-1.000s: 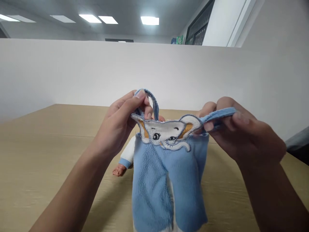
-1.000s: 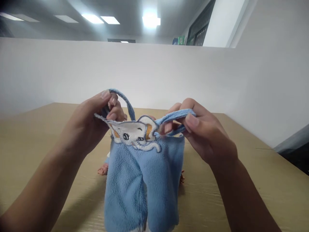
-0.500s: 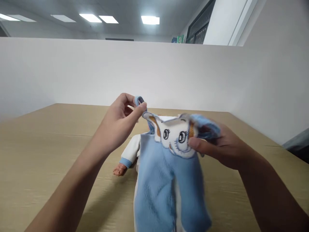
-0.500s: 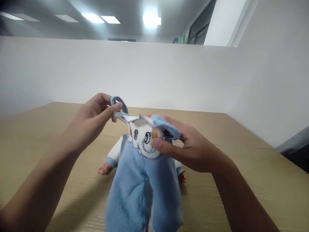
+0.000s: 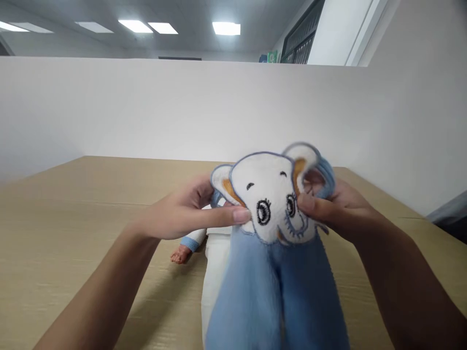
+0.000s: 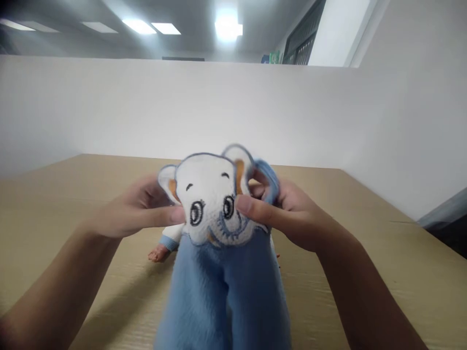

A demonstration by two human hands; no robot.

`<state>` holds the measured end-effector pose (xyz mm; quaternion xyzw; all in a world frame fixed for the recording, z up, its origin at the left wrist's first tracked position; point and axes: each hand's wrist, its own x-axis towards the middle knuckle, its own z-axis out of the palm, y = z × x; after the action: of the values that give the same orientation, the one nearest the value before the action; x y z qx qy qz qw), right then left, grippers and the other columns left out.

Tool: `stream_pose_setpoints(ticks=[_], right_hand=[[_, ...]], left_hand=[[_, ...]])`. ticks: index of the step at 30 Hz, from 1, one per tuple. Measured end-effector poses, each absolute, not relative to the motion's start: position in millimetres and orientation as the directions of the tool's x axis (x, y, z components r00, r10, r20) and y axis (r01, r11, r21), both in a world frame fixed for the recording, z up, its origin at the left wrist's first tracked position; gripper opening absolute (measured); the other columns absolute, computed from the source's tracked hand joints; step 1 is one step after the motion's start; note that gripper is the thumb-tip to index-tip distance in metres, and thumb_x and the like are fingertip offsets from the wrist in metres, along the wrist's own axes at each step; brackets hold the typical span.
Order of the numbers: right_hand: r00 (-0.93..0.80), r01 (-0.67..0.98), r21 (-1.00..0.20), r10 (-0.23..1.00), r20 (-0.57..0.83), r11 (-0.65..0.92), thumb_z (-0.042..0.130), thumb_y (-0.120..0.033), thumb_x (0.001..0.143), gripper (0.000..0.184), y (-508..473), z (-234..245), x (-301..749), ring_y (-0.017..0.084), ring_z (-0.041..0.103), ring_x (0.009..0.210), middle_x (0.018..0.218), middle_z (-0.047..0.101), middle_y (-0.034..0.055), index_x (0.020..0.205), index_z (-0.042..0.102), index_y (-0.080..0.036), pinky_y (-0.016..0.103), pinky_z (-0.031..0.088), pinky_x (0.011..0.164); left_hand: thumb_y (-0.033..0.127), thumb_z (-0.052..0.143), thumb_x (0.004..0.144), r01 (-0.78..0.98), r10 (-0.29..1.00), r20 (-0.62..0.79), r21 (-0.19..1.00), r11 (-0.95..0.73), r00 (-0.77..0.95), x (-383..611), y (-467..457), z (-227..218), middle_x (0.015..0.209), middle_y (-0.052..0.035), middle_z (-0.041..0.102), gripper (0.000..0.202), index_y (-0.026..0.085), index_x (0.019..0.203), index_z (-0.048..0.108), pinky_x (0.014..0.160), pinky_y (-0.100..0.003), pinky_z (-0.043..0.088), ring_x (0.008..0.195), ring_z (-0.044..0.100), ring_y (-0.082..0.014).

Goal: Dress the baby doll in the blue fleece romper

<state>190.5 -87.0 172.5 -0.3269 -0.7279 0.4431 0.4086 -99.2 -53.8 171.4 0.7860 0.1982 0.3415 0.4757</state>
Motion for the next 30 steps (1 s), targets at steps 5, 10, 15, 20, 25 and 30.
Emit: stream_pose_setpoints(ticks=[5,10,15,20,25,30], right_hand=[[-0.788,0.305,-0.782,0.605,0.114,0.544,0.082,-0.033,0.093,0.031,-80.8,179.1,200.3,0.028,0.070,0.124,0.126,0.076,0.0047,0.122,0.078,-0.025,0.037,0.056,0.109],[-0.746,0.180,-0.835,0.625,0.229,0.520,0.091,-0.026,0.084,0.041,-86.2,179.5,204.5,0.027,0.073,0.118,0.122,0.079,0.0034,0.123,0.080,-0.029,0.033,0.059,0.100],[-0.643,0.107,-0.868,0.700,0.312,0.486,0.091,-0.029,0.083,0.035,-83.4,172.2,208.6,0.030,0.076,0.110,0.116,0.081,0.0065,0.118,0.082,-0.026,0.038,0.062,0.097],[-0.697,0.253,-0.857,0.699,0.161,0.449,0.090,-0.031,0.085,0.053,-77.1,167.1,188.0,0.028,0.076,0.116,0.121,0.081,0.0042,0.135,0.075,-0.027,0.038,0.062,0.101],[-0.845,0.242,-0.852,0.533,0.051,0.464,0.093,-0.032,0.081,0.041,-74.4,164.1,172.4,0.024,0.076,0.107,0.112,0.081,0.0029,0.118,0.081,-0.022,0.030,0.061,0.097],[-0.717,0.086,-0.965,0.688,0.112,0.247,0.092,-0.035,0.084,0.059,-88.6,165.5,184.9,0.026,0.075,0.115,0.125,0.079,0.0068,0.139,0.072,-0.022,0.031,0.062,0.096]], left_hand=[[0.044,0.076,0.099,-0.035,0.661,0.428,0.853,-0.520,0.617,-100.5,-54.6,170.2,0.105,-0.0074,0.077,0.028,0.024,0.118,0.072,0.087,-0.035,0.065,0.106,0.074,-0.0274],[0.039,0.078,0.097,0.110,0.673,0.426,0.792,-0.600,0.605,-100.3,-52.7,174.9,0.110,-0.0069,0.077,0.030,0.026,0.123,0.073,0.085,-0.032,0.064,0.101,0.074,-0.0245],[0.042,0.085,0.089,0.107,0.590,0.266,0.847,-0.521,0.762,-101.8,-55.1,181.6,0.087,-0.0042,0.076,0.020,0.024,0.094,0.077,0.069,-0.031,0.064,0.084,0.075,-0.0251],[0.040,0.084,0.092,-0.043,0.659,0.372,0.888,-0.458,0.654,-88.2,-63.1,176.3,0.101,-0.0048,0.080,0.029,0.025,0.116,0.077,0.080,-0.033,0.067,0.094,0.078,-0.0252],[0.041,0.086,0.090,0.103,0.661,0.277,0.874,-0.475,0.698,-96.7,-61.1,180.6,0.101,-0.0031,0.080,0.029,0.023,0.111,0.077,0.077,-0.029,0.066,0.091,0.077,-0.0225],[0.047,0.094,0.077,0.159,0.534,0.201,0.818,-0.553,0.821,-110.4,-50.9,185.3,0.082,-0.0027,0.075,0.039,0.021,0.100,0.076,0.077,-0.032,0.067,0.083,0.076,-0.0241]])
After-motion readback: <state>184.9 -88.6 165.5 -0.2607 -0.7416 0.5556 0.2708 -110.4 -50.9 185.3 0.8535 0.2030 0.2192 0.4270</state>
